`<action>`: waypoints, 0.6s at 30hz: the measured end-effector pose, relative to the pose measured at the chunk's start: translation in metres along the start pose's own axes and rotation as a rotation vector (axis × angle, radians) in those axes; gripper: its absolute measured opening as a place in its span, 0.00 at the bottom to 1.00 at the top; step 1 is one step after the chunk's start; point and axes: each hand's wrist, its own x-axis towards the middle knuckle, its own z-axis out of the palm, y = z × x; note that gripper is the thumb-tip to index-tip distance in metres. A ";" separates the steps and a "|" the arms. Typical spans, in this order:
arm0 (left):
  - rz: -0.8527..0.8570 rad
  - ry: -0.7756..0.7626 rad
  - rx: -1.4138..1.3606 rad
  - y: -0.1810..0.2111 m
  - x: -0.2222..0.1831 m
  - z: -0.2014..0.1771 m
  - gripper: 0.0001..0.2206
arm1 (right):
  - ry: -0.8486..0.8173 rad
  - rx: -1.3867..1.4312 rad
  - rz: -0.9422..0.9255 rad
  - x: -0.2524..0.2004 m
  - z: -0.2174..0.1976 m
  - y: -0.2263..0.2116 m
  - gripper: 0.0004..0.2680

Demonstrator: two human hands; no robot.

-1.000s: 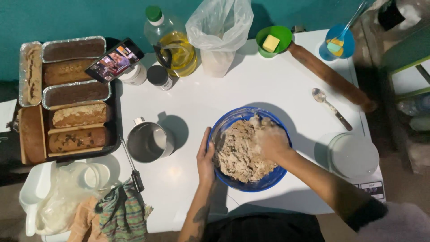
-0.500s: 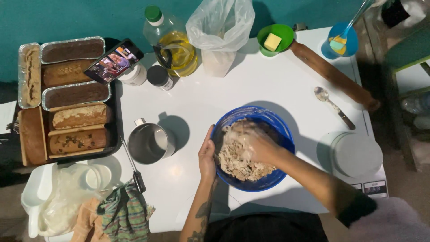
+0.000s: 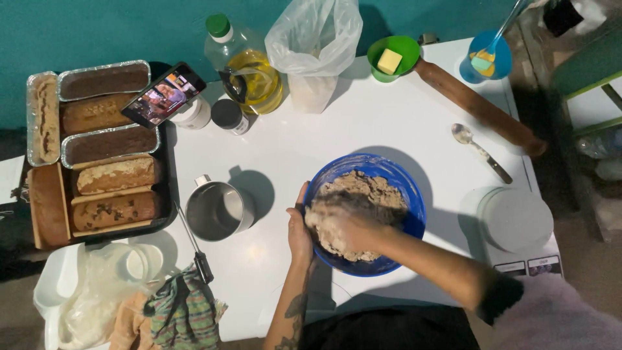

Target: Mixing liquid into dry ingredients and kneading the mixture by hand in a bowl to form dough.

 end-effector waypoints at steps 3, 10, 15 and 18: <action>0.005 0.017 0.061 0.006 -0.004 0.005 0.39 | 0.014 -0.135 -0.303 -0.018 0.007 -0.011 0.12; 0.094 -0.007 0.156 -0.004 0.000 -0.004 0.36 | 0.108 -0.141 -0.167 -0.017 -0.012 -0.013 0.15; -0.018 0.138 0.169 -0.001 0.000 0.001 0.24 | -0.080 -0.283 -0.246 -0.033 -0.035 -0.019 0.22; -0.047 0.199 0.063 0.005 -0.004 0.011 0.21 | 0.148 -0.204 -0.184 -0.019 -0.036 0.019 0.19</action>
